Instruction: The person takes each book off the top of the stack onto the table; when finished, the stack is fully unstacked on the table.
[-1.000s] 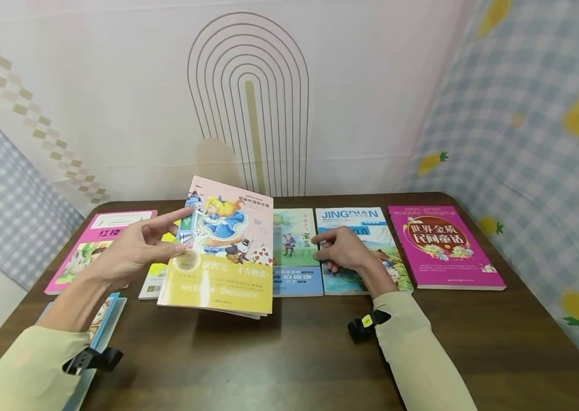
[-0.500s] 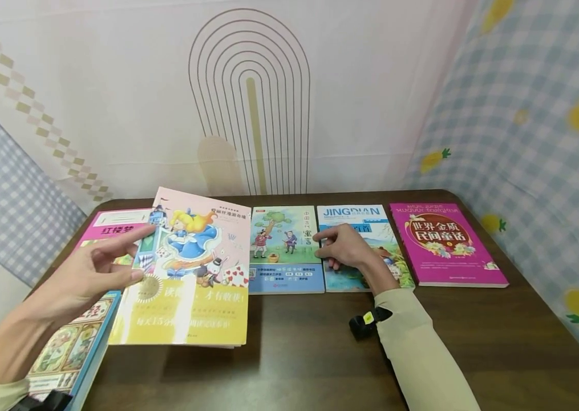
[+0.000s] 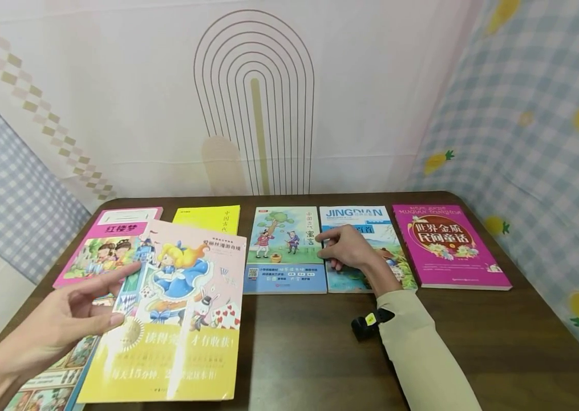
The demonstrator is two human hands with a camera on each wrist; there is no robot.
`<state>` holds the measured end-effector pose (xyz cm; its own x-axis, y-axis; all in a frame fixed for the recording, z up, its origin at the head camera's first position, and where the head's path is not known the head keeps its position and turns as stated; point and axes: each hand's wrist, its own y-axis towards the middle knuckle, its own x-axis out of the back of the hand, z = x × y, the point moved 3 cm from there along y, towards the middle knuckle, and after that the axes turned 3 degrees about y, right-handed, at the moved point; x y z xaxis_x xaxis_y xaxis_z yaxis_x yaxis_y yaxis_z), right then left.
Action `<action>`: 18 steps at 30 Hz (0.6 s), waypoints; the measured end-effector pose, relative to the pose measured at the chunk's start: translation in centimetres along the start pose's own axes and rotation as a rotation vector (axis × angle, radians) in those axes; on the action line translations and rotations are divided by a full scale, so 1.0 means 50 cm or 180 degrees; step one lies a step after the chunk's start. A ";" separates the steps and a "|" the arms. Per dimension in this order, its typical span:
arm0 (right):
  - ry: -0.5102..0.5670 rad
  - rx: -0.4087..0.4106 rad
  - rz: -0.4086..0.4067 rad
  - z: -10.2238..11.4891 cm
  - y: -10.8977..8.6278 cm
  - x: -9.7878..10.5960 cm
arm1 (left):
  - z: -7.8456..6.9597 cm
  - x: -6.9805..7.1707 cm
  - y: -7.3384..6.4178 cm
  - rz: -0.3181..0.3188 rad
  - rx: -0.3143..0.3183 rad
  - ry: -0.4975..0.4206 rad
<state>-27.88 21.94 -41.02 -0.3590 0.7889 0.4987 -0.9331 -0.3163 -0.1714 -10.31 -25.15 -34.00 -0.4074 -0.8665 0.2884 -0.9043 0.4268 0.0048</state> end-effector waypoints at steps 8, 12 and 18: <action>0.0020 0.0010 0.0012 -0.001 -0.002 -0.001 | 0.049 -0.011 -0.045 0.0071 0.0394 -0.0044; 0.0055 0.0019 0.0039 0.000 -0.005 -0.002 | 0.076 -0.025 -0.065 0.0008 0.0480 -0.0079; 0.0050 0.0057 0.0038 0.004 -0.005 -0.004 | 0.117 -0.041 -0.092 0.0235 0.0549 -0.0592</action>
<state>-27.55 21.78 -40.90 -0.3706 0.7932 0.4832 -0.9282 -0.3350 -0.1619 -6.04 -26.84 -40.20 -0.4750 -0.8742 0.1010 -0.8732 0.4539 -0.1777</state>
